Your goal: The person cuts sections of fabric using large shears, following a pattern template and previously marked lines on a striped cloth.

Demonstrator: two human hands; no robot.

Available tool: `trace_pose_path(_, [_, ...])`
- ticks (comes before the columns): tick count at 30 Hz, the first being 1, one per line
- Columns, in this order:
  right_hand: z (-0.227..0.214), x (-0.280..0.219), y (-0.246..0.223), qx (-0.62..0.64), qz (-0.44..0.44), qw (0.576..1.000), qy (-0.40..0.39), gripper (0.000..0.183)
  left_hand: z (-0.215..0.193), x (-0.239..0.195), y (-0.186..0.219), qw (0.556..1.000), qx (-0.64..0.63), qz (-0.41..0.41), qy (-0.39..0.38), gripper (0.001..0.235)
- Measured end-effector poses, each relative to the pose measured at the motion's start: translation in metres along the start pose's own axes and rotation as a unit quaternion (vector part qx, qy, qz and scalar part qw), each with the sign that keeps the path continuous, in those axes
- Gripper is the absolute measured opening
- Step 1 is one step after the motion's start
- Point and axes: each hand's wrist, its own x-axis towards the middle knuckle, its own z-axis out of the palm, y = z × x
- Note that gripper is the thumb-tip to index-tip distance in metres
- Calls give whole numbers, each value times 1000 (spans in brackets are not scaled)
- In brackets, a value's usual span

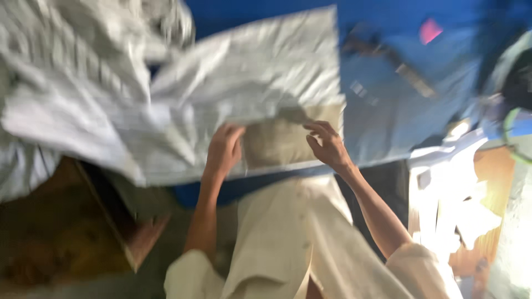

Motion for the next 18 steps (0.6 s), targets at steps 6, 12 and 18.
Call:
trace_pose_path(6, [-93,72,119,-202,-5,956,212,13,17,28,41,998,7,31,48,30])
trace_pose_path(12, [-127,49,196,-366,55,915,159,73,72,86,72,988,7,146,57,26])
trace_pose_path(18, [-145,6,123,-156,91,946,269,49,196,252,90,942,92,309,93,44])
